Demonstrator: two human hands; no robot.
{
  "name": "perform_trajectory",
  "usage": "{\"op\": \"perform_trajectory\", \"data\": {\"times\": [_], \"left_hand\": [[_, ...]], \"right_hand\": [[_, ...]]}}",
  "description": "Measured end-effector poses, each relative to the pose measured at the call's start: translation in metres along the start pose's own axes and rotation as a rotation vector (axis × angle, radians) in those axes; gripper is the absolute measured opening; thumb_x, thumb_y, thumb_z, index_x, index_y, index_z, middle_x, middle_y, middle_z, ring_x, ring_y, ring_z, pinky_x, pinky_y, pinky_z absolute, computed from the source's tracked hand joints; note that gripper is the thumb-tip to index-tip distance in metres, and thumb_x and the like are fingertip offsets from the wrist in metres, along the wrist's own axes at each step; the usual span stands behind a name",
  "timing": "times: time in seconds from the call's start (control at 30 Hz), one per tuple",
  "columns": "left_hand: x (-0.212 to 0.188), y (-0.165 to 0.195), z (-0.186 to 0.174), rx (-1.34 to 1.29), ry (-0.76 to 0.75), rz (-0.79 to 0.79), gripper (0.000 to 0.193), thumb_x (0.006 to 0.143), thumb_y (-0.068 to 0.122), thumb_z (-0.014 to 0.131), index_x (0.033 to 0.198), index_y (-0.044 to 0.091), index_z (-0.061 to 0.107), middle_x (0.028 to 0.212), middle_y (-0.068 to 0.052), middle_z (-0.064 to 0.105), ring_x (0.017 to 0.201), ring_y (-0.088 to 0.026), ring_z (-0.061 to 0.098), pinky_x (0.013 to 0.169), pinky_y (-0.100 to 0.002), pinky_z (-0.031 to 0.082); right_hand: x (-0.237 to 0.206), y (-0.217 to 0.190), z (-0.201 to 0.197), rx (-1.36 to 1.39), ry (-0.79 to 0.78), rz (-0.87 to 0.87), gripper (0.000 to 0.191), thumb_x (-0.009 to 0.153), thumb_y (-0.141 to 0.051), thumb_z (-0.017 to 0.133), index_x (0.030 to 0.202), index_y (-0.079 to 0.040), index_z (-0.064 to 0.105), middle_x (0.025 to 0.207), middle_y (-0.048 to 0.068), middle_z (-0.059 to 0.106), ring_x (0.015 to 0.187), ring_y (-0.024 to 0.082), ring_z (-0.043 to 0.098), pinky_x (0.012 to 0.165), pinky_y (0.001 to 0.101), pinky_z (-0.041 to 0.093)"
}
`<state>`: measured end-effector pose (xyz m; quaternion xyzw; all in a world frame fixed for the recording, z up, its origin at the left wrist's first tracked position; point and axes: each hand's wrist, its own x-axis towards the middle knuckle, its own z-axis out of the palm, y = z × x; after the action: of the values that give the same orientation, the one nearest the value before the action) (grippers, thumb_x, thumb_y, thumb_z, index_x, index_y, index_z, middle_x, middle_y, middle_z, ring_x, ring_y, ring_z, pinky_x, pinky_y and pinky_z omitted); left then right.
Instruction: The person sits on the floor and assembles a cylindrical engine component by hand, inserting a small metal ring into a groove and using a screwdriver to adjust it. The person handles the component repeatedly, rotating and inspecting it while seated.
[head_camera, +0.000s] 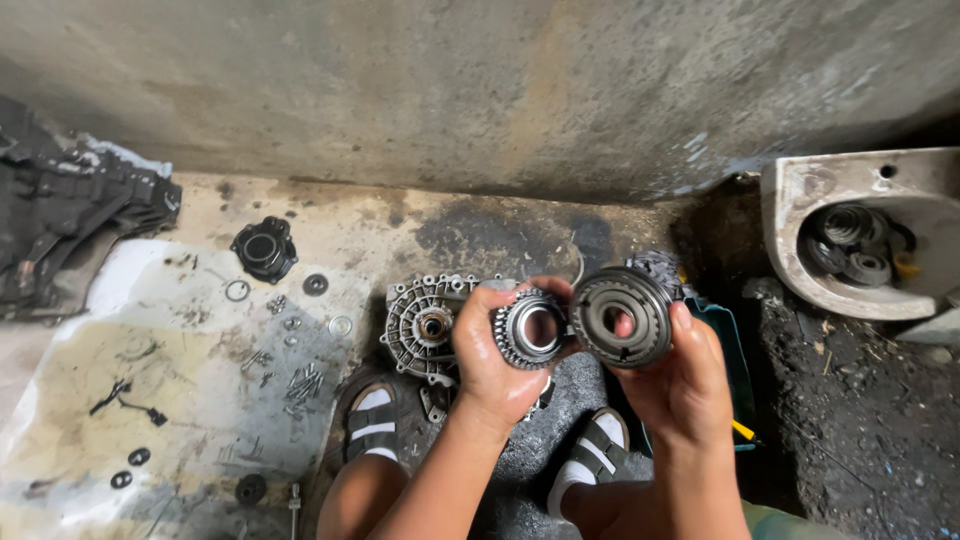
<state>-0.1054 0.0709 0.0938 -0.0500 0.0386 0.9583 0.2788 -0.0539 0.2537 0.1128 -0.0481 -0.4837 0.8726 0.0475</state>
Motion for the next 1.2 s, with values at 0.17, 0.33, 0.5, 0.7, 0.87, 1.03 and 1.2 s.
{"op": "perform_trajectory", "data": {"times": [0.17,0.33,0.5,0.7,0.87,1.03,1.2], "left_hand": [[0.003,-0.004,0.002,0.085,0.041,0.058,0.047,0.089,0.035,0.051,0.107,-0.005,0.068,0.101,-0.017,0.072,0.095,-0.029,0.07,0.089,-0.046,0.057],[0.005,-0.012,0.004,0.093,0.089,0.05,0.04,0.092,0.033,0.052,0.104,-0.002,0.068,0.097,-0.017,0.073,0.091,-0.029,0.071,0.09,-0.04,0.057],[0.006,-0.018,0.0,0.011,0.014,0.013,0.039,0.096,0.035,0.055,0.105,-0.002,0.067,0.098,-0.017,0.072,0.09,-0.025,0.07,0.09,-0.037,0.056],[0.014,-0.026,-0.009,-0.034,0.02,-0.049,0.037,0.097,0.035,0.06,0.106,0.0,0.064,0.099,-0.015,0.071,0.091,-0.023,0.069,0.089,-0.034,0.056],[0.015,-0.034,-0.015,-0.006,0.008,-0.019,0.032,0.1,0.032,0.062,0.108,0.002,0.065,0.1,-0.011,0.069,0.092,-0.021,0.067,0.086,-0.033,0.054],[0.015,-0.032,-0.017,0.028,-0.047,-0.017,0.027,0.097,0.023,0.062,0.109,-0.001,0.065,0.103,-0.011,0.068,0.097,-0.02,0.066,0.092,-0.032,0.053],[0.013,-0.027,-0.014,-0.032,-0.151,-0.037,0.031,0.091,0.022,0.057,0.108,-0.003,0.065,0.101,-0.015,0.068,0.095,-0.023,0.066,0.093,-0.034,0.054]], "right_hand": [[-0.012,-0.011,0.023,-0.65,-0.09,-0.25,0.023,0.103,-0.014,0.063,0.106,0.006,0.074,0.09,0.01,0.066,0.076,0.014,0.056,0.068,0.0283,0.041],[-0.017,-0.018,0.058,-1.446,-0.166,-0.455,0.027,0.08,-0.011,0.08,0.102,0.002,0.072,0.079,0.012,0.058,0.066,0.024,0.058,0.059,0.0338,0.044],[-0.014,-0.016,0.078,-1.699,-0.242,-0.585,0.036,0.078,-0.02,0.085,0.103,0.002,0.07,0.086,0.017,0.06,0.07,0.034,0.063,0.06,0.0397,0.05],[-0.014,-0.018,0.077,-1.74,-0.347,-0.656,0.037,0.081,-0.022,0.081,0.106,0.003,0.068,0.1,0.02,0.064,0.093,0.039,0.068,0.075,0.0422,0.055],[-0.016,-0.021,0.077,-1.753,-0.291,-0.466,0.039,0.08,-0.022,0.082,0.107,0.005,0.07,0.096,0.02,0.065,0.087,0.037,0.069,0.071,0.0424,0.054],[-0.021,-0.018,0.083,-1.744,-0.268,-0.521,0.04,0.08,-0.021,0.083,0.107,0.005,0.07,0.093,0.019,0.063,0.084,0.035,0.067,0.071,0.0409,0.054],[-0.024,-0.022,0.088,-1.64,-0.265,-0.463,0.051,0.07,-0.021,0.087,0.109,0.006,0.069,0.087,0.015,0.06,0.072,0.024,0.063,0.063,0.0346,0.052]]}}
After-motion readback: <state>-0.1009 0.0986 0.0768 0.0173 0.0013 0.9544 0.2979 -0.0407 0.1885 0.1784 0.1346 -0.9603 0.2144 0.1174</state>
